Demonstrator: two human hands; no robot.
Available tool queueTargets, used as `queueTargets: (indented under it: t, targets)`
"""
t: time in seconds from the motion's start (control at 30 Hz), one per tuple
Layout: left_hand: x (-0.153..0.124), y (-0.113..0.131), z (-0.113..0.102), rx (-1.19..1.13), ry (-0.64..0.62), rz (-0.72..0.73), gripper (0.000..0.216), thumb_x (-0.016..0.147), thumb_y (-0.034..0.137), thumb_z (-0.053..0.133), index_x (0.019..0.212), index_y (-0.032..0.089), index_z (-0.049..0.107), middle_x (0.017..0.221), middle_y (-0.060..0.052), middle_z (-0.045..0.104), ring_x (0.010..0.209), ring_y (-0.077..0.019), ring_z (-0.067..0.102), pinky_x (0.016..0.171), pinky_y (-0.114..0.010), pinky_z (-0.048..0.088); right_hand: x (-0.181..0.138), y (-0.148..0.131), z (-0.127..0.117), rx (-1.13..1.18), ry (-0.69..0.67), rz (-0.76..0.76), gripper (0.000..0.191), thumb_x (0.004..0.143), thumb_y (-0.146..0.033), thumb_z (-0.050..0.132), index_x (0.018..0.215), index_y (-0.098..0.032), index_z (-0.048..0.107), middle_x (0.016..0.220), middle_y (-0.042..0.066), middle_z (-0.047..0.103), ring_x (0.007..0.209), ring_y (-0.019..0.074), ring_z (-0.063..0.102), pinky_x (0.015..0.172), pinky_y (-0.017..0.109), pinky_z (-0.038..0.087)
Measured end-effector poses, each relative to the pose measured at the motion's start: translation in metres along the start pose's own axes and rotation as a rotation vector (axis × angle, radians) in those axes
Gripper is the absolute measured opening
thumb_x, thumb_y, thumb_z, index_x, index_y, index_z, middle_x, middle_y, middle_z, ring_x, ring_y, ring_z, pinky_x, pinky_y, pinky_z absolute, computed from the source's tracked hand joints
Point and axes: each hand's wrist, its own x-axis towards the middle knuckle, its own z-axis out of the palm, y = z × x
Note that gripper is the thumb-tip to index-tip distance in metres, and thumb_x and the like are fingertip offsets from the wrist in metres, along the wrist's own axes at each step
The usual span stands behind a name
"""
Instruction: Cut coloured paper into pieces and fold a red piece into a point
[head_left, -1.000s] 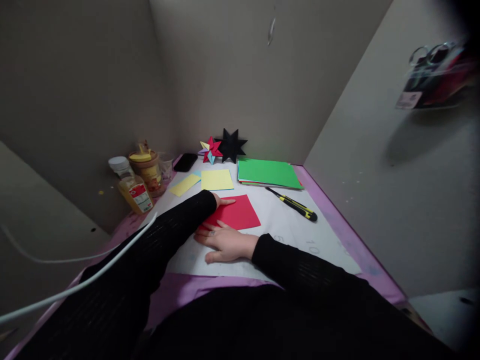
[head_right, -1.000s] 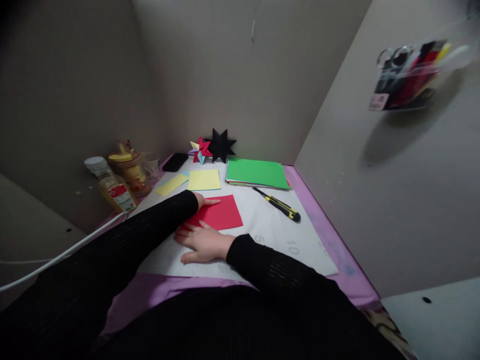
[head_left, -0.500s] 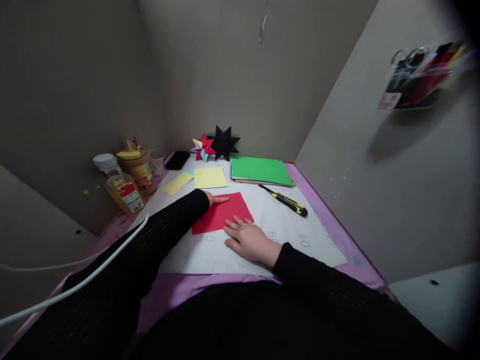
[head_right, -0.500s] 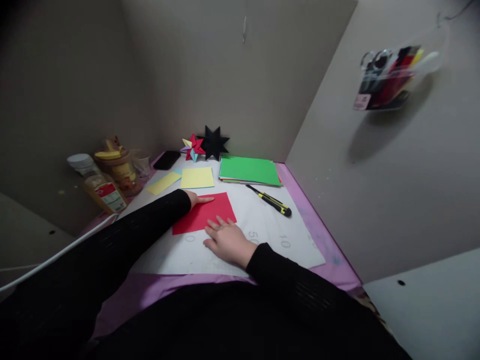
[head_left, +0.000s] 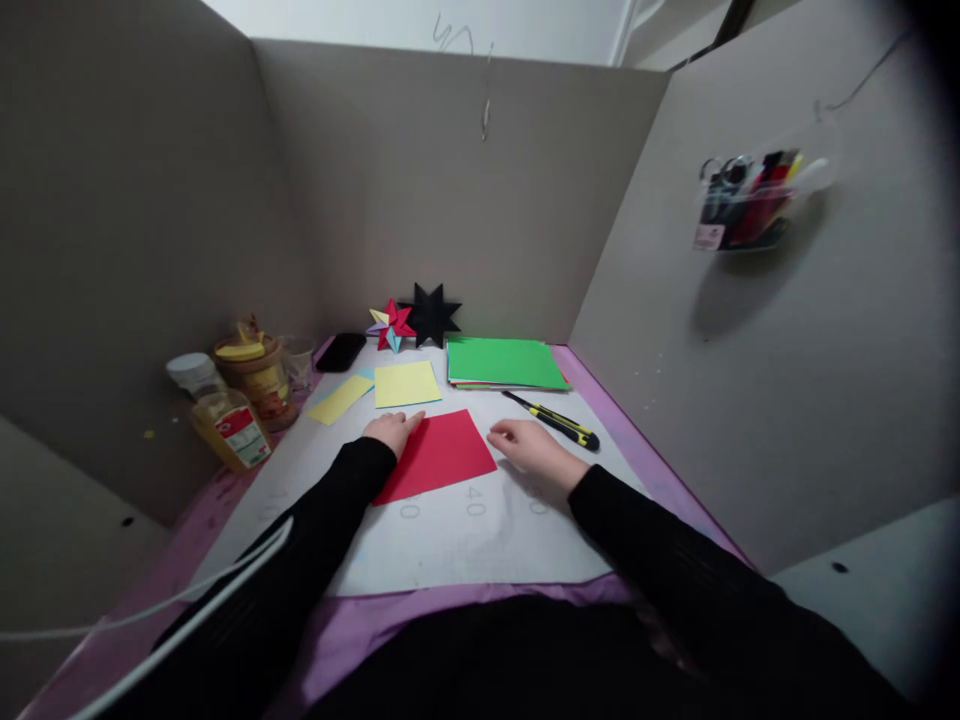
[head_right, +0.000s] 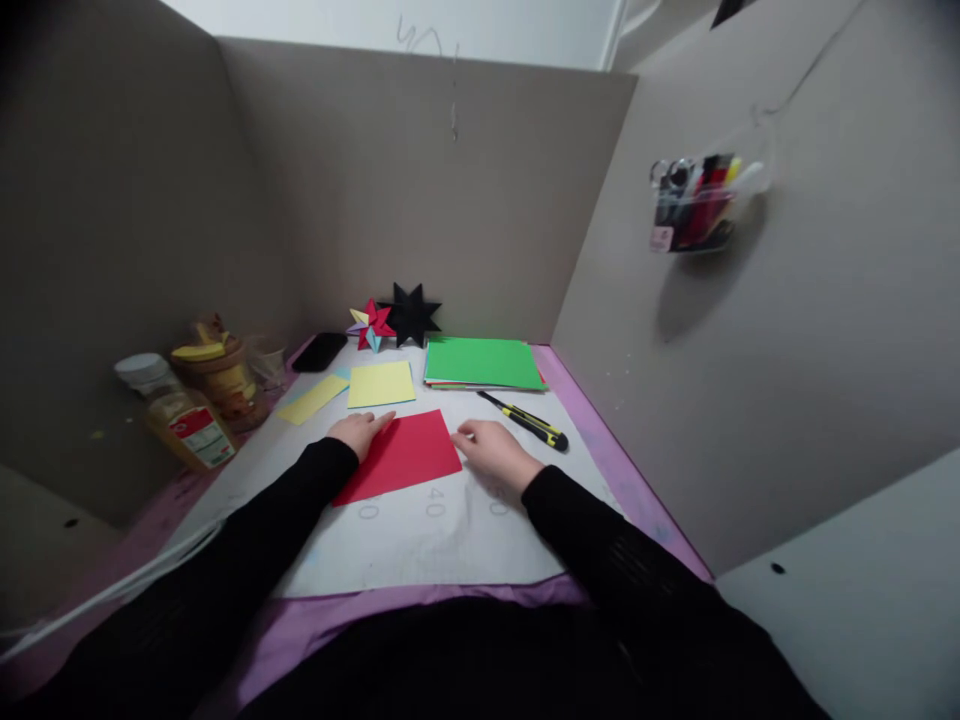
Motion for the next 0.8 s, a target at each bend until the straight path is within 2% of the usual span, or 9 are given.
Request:
queueTargets:
  t: [0.07,0.17,0.27,0.33,0.4,0.5,0.57,0.7,0.8]
  targets:
    - [-0.004,-0.006,0.008,-0.031,0.076,-0.028,0.055,0.084,0.017,0.038,0.137,0.029,0.033,0.111,-0.011,0.055,0.102,-0.0257,0.051,0.085,-0.034,0.040,0.027,0.000,0.004,0.263,0.075,0.141,0.035,0.082,-0.043,0.048,0.102,-0.015,0.054,0.095,0.010,0.065,0.078,0.0171,0.061,0.066,0.027,0.046]
    - [-0.006,-0.010,0.015,-0.068,0.125,-0.040,0.056,0.078,0.011,0.042,0.132,0.027,0.041,0.109,-0.010,0.055,0.101,-0.0248,0.051,0.086,-0.034,0.040,0.056,0.002,0.012,0.695,-0.093,0.352,0.030,0.083,-0.043,0.047,0.091,-0.015,0.053,0.075,0.006,0.062,0.057,0.0115,0.057,0.051,0.022,0.044]
    - [-0.004,-0.014,0.019,-0.121,0.160,-0.037,0.059,0.072,0.007,0.046,0.128,0.025,0.047,0.106,-0.009,0.056,0.097,-0.0245,0.054,0.085,-0.034,0.042,0.066,0.004,0.022,0.858,-0.243,0.372,0.030,0.079,-0.044,0.054,0.072,-0.015,0.053,0.053,0.000,0.053,0.040,0.0084,0.046,0.038,0.019,0.032]
    - [-0.001,-0.020,0.024,-0.211,0.201,-0.044,0.058,0.070,0.005,0.046,0.124,0.024,0.051,0.104,-0.009,0.056,0.095,-0.0229,0.056,0.083,-0.033,0.044,0.065,0.005,0.029,0.860,-0.241,0.330,0.027,0.073,-0.039,0.062,0.064,-0.015,0.053,0.044,-0.003,0.047,0.036,0.0075,0.040,0.037,0.019,0.028]
    - [0.002,-0.029,0.028,-0.334,0.306,-0.075,0.053,0.070,0.007,0.049,0.120,0.022,0.055,0.106,-0.009,0.055,0.096,-0.0226,0.056,0.084,-0.032,0.045,0.062,0.004,0.036,0.882,-0.153,0.250,0.022,0.067,-0.032,0.067,0.062,-0.014,0.054,0.045,-0.002,0.050,0.040,0.0084,0.044,0.041,0.020,0.033]
    - [0.006,-0.046,0.029,-0.563,0.620,-0.207,0.054,0.065,0.019,0.062,0.119,0.018,0.056,0.115,-0.012,0.051,0.109,-0.0281,0.050,0.094,-0.037,0.040,0.060,0.002,0.043,0.875,0.070,0.054,0.018,0.066,-0.030,0.064,0.068,-0.014,0.058,0.060,0.000,0.060,0.054,0.0115,0.052,0.051,0.022,0.039]
    - [0.007,-0.054,0.026,-0.868,0.773,-0.288,0.061,0.060,0.029,0.070,0.118,0.017,0.056,0.115,-0.014,0.053,0.110,-0.0297,0.050,0.094,-0.041,0.039,0.059,0.000,0.042,0.815,0.231,-0.075,0.018,0.070,-0.032,0.060,0.072,-0.015,0.060,0.067,0.000,0.062,0.060,0.0123,0.053,0.055,0.022,0.040]
    - [0.006,-0.052,0.014,-1.620,0.631,-0.248,0.056,0.051,0.045,0.076,0.095,0.012,0.063,0.086,-0.010,0.066,0.081,-0.0227,0.063,0.074,-0.036,0.049,0.056,-0.001,0.035,0.798,0.412,-0.211,0.022,0.076,-0.033,0.054,0.085,-0.015,0.063,0.078,0.002,0.063,0.070,0.0146,0.055,0.063,0.025,0.043]
    - [0.002,-0.041,0.006,-1.801,0.646,-0.249,0.047,0.045,0.044,0.080,0.076,0.013,0.065,0.068,-0.004,0.066,0.064,-0.0167,0.061,0.065,-0.030,0.048,0.052,-0.002,0.030,0.786,0.463,-0.225,0.024,0.077,-0.035,0.054,0.088,-0.016,0.063,0.080,0.003,0.064,0.074,0.0162,0.056,0.067,0.026,0.044]
